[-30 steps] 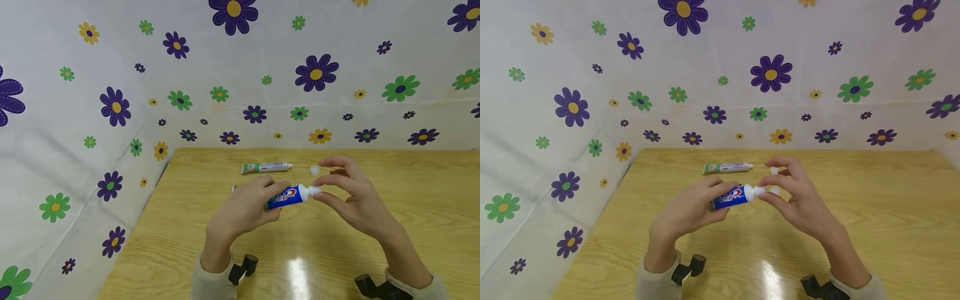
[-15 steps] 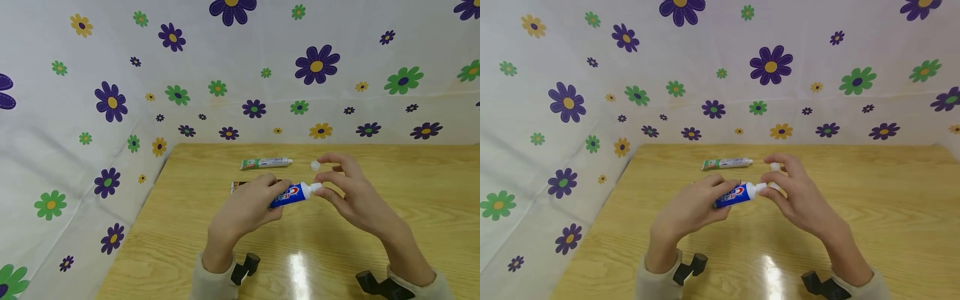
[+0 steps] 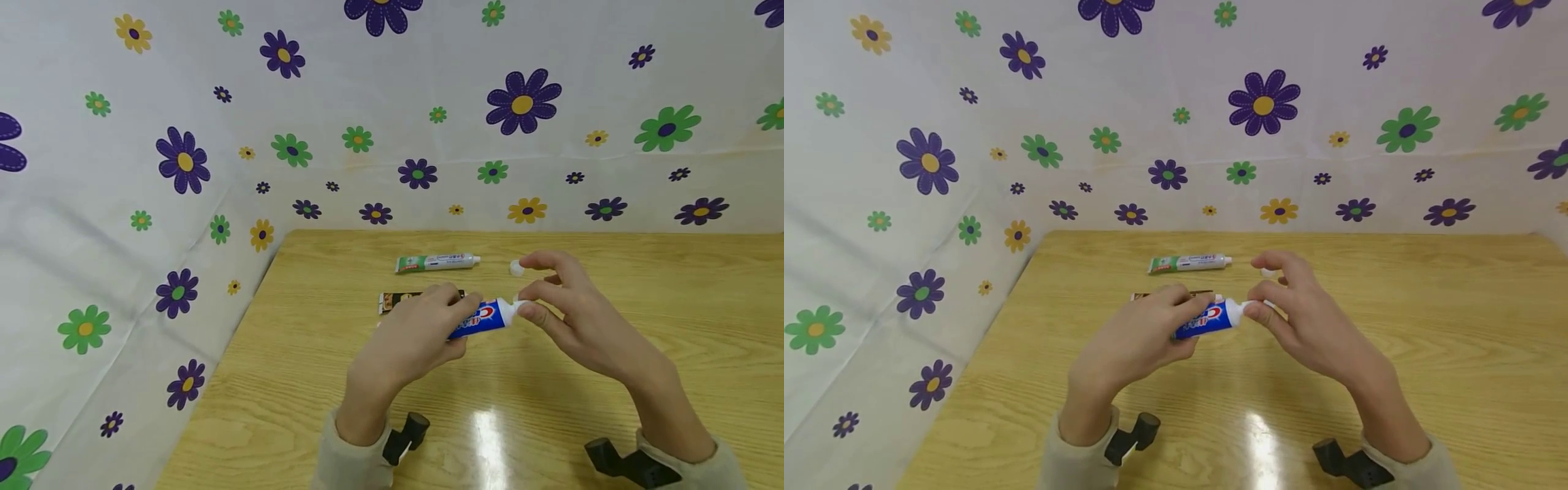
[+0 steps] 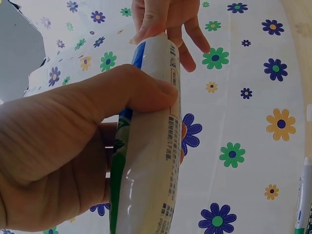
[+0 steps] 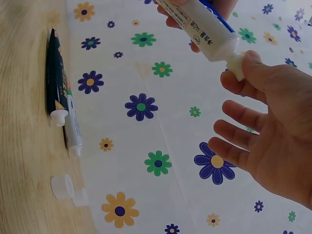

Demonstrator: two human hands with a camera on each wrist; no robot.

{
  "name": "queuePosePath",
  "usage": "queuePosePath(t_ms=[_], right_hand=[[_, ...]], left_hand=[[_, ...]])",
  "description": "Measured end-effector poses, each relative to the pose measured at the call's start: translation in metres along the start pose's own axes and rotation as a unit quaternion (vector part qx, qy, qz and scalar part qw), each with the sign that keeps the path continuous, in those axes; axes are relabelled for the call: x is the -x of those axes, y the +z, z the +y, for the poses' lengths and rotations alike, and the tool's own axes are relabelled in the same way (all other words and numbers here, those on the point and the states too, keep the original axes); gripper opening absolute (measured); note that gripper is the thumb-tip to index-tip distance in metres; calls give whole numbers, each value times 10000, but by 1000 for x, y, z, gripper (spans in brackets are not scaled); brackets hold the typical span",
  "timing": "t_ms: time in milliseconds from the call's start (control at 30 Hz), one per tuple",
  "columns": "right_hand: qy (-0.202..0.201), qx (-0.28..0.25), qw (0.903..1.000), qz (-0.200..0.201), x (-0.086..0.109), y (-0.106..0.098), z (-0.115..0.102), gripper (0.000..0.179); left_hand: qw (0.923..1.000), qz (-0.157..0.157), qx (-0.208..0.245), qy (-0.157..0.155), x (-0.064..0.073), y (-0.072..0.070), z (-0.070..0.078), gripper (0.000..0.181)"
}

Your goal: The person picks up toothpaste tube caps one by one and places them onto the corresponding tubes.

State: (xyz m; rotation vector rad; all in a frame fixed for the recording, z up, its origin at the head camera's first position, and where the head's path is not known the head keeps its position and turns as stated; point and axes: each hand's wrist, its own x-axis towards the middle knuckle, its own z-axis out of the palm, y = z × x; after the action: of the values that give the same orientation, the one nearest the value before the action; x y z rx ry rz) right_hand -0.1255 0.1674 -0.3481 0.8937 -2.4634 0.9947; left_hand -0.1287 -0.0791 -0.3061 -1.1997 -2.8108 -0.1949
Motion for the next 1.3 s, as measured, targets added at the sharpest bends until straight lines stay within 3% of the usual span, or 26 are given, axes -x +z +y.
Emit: queuePosePath(t_ms=[500, 700, 933, 1000, 1133, 1233, 1300], right_hand=[[665, -706, 9935, -589, -1, 1, 3, 23], [840, -935, 9913, -381, -2, 8, 2, 32], [1446, -1331, 9790, -537, -4, 8, -5, 37], [1375, -1433, 9786, -544, -3, 4, -6, 36], [764, -1498, 9855, -213, 0, -3, -6, 23], [366, -1581, 9867, -2, 1, -7, -5, 45], [244, -1706, 9850, 4, 2, -9, -5, 49]], left_hand=[[9998, -179, -110, 33, -3, 2, 4, 43], [9998, -140, -99, 64, -3, 4, 3, 44], [9989, -24, 421, 179, -2, 5, -7, 47], [9980, -42, 612, 181, -1, 4, -9, 48], [9961, -27, 872, 149, 1, 3, -12, 49], [9948, -12, 1013, 98, 3, 2, -15, 48], [9941, -48, 1085, 77, 4, 1, -17, 48]])
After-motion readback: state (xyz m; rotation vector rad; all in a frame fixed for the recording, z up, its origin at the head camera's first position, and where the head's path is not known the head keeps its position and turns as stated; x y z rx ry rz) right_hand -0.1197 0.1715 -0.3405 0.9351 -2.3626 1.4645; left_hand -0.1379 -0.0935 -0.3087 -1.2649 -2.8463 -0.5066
